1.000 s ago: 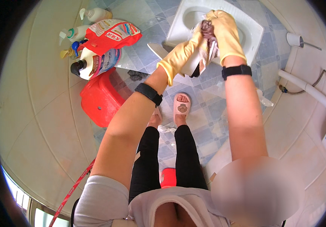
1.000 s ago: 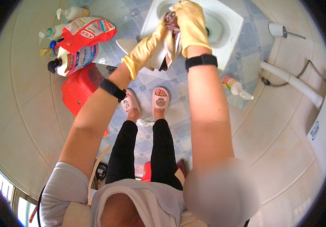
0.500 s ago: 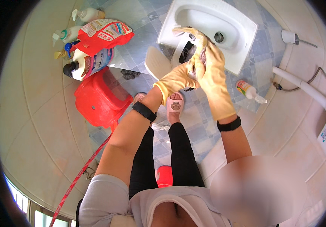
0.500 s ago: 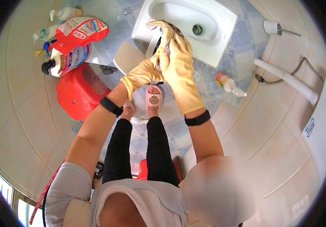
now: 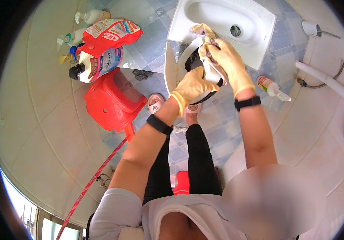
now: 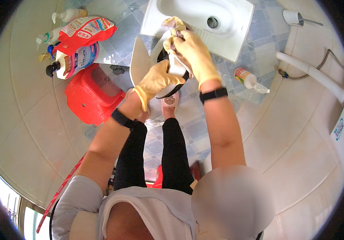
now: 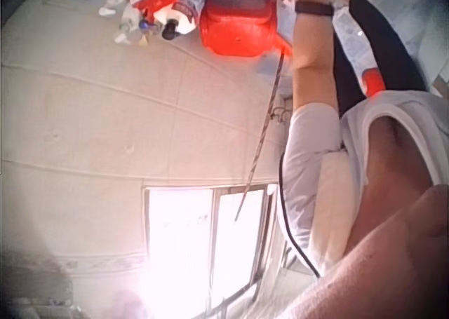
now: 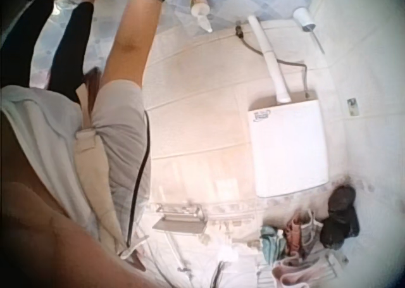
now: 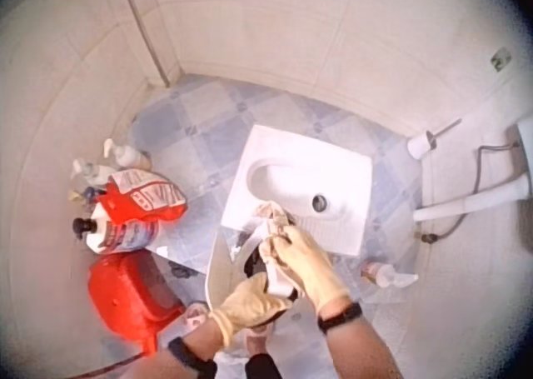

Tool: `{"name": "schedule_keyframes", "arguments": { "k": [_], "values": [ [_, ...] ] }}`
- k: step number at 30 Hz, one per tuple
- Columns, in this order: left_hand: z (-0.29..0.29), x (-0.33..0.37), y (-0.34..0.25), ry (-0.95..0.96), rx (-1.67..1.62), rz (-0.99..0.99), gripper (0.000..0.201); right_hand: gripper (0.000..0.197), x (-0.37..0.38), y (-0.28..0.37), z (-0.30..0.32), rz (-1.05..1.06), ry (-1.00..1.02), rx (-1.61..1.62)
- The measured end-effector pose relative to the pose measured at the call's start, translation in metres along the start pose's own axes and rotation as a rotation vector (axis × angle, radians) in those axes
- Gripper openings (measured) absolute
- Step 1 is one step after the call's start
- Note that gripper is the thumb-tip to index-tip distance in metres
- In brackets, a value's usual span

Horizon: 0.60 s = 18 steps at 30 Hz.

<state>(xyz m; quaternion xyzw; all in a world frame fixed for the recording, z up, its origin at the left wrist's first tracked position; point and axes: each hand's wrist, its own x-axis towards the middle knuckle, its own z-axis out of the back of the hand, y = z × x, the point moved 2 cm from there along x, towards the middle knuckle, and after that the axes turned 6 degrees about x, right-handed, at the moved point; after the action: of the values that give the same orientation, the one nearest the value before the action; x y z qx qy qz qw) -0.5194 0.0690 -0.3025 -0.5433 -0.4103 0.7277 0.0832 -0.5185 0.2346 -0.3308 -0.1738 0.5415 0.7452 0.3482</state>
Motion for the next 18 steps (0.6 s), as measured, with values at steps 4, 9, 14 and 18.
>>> {"name": "schedule_keyframes", "arguments": {
  "k": [4,9,14,18],
  "values": [
    [-0.012,0.012,0.025,-0.2,-0.139,-0.329,0.045,0.034,-0.076,0.025,0.002,0.198,0.033,-0.202],
    [-0.005,-0.005,0.022,-0.05,-0.059,-0.106,0.04,0.028,-0.057,0.002,0.0,0.004,0.067,0.101],
    [-0.011,0.001,0.029,-0.005,-0.135,-0.112,0.04,0.025,0.042,-0.049,-0.018,-0.073,0.136,0.428],
    [0.013,-0.012,0.025,0.022,-0.323,-0.105,0.039,0.03,0.023,-0.02,-0.006,-0.04,0.067,0.305]
  ]
}}
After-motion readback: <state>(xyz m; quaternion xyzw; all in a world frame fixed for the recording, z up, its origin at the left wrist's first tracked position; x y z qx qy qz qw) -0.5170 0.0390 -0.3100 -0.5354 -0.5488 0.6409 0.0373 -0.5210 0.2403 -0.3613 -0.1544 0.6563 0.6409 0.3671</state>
